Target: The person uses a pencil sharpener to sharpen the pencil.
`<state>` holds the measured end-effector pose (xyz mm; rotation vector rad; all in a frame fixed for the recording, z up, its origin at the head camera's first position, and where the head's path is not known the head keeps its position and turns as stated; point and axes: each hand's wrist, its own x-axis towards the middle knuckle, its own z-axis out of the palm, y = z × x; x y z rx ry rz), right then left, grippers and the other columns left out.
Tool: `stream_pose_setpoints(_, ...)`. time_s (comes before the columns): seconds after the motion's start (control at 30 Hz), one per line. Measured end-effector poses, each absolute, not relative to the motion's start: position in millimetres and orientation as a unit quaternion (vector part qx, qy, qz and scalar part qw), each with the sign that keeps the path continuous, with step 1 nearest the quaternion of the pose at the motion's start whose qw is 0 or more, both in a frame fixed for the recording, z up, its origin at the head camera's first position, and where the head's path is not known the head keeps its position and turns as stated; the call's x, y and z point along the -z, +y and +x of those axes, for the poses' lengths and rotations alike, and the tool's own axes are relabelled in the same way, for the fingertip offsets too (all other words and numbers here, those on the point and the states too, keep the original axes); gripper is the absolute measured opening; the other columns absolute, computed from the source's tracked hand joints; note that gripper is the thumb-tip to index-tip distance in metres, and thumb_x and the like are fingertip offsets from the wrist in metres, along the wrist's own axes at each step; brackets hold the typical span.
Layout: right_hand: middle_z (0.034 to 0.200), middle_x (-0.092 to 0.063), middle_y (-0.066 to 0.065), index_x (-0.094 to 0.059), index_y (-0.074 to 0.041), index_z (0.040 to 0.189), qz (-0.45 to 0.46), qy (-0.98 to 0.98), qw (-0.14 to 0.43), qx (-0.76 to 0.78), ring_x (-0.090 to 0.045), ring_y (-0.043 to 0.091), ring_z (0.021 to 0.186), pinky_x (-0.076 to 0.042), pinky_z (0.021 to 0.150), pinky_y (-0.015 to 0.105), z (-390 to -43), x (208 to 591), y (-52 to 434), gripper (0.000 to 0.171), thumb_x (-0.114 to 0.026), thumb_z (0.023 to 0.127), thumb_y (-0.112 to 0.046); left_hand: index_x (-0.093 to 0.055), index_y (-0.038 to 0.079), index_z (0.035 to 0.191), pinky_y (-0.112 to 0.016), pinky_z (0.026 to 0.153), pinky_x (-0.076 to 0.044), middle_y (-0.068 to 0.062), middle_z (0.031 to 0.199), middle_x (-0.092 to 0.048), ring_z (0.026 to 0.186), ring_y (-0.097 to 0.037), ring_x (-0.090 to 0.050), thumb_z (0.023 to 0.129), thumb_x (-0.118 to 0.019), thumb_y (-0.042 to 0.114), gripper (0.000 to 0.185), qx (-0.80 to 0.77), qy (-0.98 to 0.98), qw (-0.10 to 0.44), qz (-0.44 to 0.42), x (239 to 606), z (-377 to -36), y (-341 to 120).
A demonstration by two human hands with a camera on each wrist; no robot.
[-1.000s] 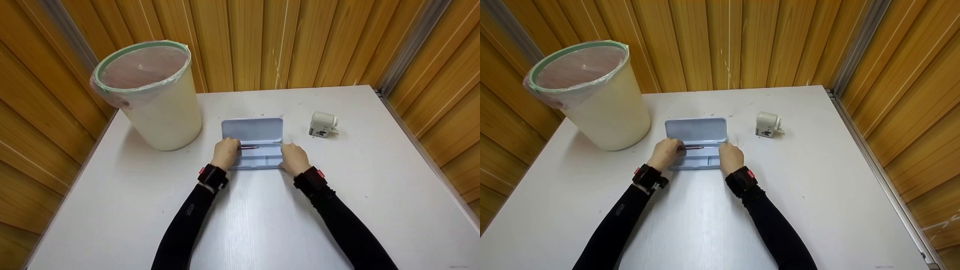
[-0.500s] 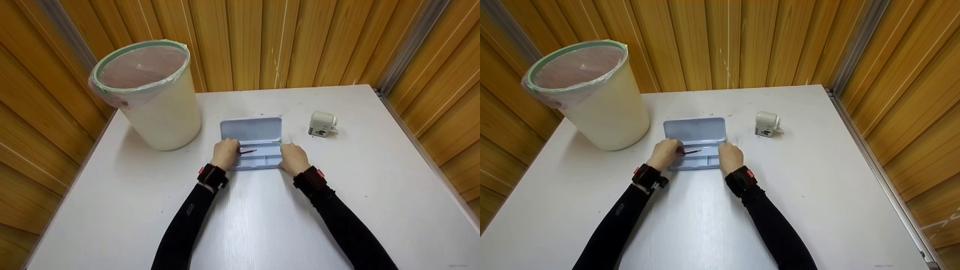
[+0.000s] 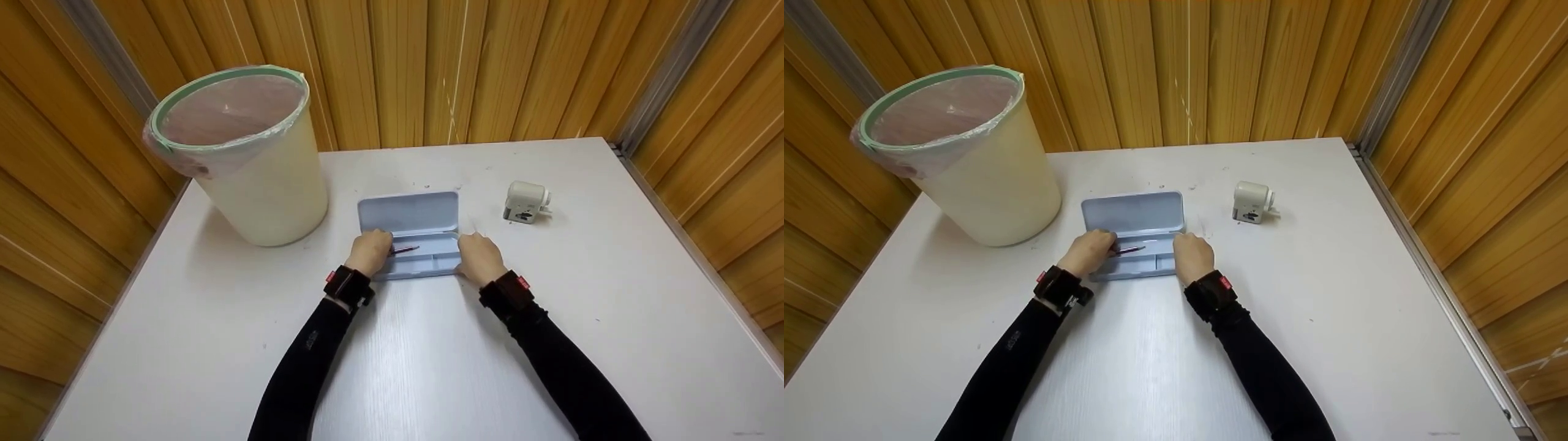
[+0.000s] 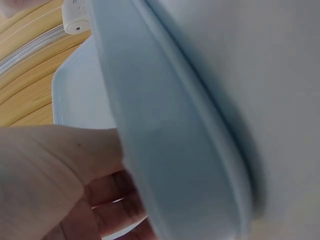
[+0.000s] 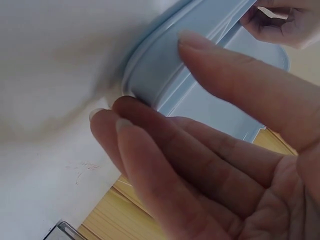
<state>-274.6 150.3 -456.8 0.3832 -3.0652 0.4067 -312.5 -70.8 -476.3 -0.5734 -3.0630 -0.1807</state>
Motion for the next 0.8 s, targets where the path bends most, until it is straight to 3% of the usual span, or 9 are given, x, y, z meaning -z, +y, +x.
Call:
stream_pose_setpoints(0.27,0.088,-0.071,0.028,-0.066,0.012,0.091,0.133,-0.982,0.026,-0.129,-0.070,0.043,0.083,-0.058,0.072,0.051,-275,457,151,0.037,-0.088,0.068,-0.007,-0.063,-0.002,0.094,-0.047,0.068,-0.061,-0.019,0.093,-0.072,0.084,-0.037,-0.072,0.089,-0.058,-0.004,0.007,0.046,-0.976,0.068,-0.202,474,-309,-71)
stream_pose_setpoints(0.47,0.088,-0.071,0.024,-0.066,0.009,0.089,0.121,-0.983,-0.003,-0.140,-0.069,0.041,0.084,-0.058,0.073,0.051,-276,452,156,0.034,-0.087,0.070,-0.010,-0.057,-0.002,0.097,-0.049,0.068,-0.061,-0.022,0.090,-0.071,0.084,-0.039,-0.072,0.089,-0.060,-0.004,0.009,0.076,-0.975,0.060,-0.202,461,-306,-71)
stream_pose_setpoints(0.6,0.097,-0.071,0.025,-0.068,0.008,0.100,0.099,-0.982,-0.024,-0.162,-0.068,0.043,0.091,-0.057,0.077,0.052,-278,443,166,0.041,-0.087,0.070,-0.013,-0.057,0.000,0.098,-0.050,0.064,-0.061,-0.020,0.088,-0.071,0.081,-0.039,-0.071,0.088,-0.057,-0.008,0.013,0.083,-0.972,0.068,-0.210,453,-304,-72)
stream_pose_setpoints(0.8,0.099,-0.073,0.021,-0.068,0.003,0.117,0.083,-0.980,0.002,-0.180,-0.069,0.039,0.092,-0.057,0.076,0.052,-286,430,191,0.049,-0.084,0.075,-0.017,-0.066,0.003,0.100,-0.048,0.064,-0.061,-0.016,0.087,-0.074,0.079,-0.036,-0.072,0.093,-0.060,0.008,0.010,0.117,-0.965,0.088,-0.218,443,-302,-70)
